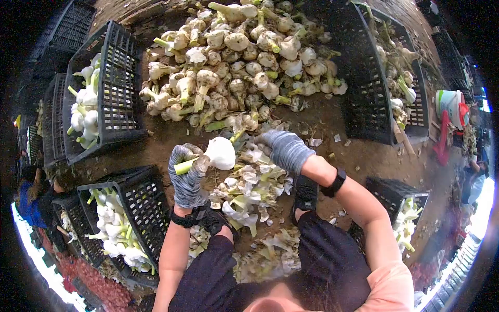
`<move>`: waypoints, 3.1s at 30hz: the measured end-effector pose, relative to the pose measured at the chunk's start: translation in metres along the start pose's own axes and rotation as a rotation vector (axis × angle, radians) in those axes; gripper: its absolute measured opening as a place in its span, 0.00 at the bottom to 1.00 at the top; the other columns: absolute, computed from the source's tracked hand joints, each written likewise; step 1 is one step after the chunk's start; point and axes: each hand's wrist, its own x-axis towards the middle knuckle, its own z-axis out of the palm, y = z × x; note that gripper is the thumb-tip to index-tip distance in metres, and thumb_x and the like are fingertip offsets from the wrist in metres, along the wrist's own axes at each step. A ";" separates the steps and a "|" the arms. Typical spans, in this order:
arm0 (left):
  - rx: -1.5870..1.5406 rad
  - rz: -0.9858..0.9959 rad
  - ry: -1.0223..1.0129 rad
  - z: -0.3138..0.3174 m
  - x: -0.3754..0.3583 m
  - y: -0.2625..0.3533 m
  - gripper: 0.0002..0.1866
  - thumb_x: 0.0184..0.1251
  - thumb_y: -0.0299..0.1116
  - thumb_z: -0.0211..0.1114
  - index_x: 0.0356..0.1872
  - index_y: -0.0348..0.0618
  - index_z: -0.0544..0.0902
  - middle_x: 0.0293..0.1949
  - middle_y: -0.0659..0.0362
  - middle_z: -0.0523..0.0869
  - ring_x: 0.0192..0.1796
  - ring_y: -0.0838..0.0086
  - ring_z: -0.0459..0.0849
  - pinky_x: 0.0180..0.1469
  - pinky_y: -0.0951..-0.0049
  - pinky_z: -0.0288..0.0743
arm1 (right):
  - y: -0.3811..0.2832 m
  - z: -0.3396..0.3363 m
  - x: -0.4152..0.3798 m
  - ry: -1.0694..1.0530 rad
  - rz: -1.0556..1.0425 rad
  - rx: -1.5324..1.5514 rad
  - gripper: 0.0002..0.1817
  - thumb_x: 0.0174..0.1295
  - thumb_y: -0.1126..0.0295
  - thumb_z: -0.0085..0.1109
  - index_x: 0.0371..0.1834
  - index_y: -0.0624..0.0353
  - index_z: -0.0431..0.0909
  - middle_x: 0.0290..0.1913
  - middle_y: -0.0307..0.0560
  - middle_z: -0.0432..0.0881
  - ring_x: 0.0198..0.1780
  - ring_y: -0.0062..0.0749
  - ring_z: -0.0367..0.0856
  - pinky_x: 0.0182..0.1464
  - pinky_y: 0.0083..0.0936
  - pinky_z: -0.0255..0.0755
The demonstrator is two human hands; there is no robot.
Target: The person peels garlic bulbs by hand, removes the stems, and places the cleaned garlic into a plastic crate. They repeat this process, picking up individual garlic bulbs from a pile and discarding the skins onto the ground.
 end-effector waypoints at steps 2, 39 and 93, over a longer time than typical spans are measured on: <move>0.091 0.044 -0.026 -0.002 -0.001 0.000 0.13 0.48 0.25 0.72 0.29 0.43 0.73 0.32 0.64 0.75 0.32 0.84 0.71 0.34 0.82 0.69 | -0.014 -0.009 0.004 0.065 0.037 0.176 0.15 0.61 0.62 0.55 0.44 0.60 0.76 0.39 0.57 0.80 0.42 0.46 0.79 0.46 0.33 0.73; 0.284 -0.038 0.076 0.027 0.108 -0.028 0.09 0.60 0.25 0.63 0.41 0.34 0.80 0.33 0.61 0.82 0.34 0.82 0.77 0.40 0.79 0.74 | -0.019 -0.012 0.155 0.234 -0.263 -0.365 0.16 0.62 0.66 0.49 0.53 0.44 0.74 0.44 0.56 0.75 0.44 0.50 0.78 0.44 0.39 0.74; -0.175 -0.046 -0.197 0.039 0.011 -0.003 0.40 0.50 0.42 0.74 0.62 0.42 0.62 0.55 0.56 0.71 0.54 0.72 0.73 0.54 0.71 0.74 | -0.009 -0.008 0.031 0.118 -0.341 0.444 0.19 0.47 0.66 0.66 0.45 0.45 0.78 0.36 0.43 0.82 0.33 0.48 0.79 0.35 0.35 0.75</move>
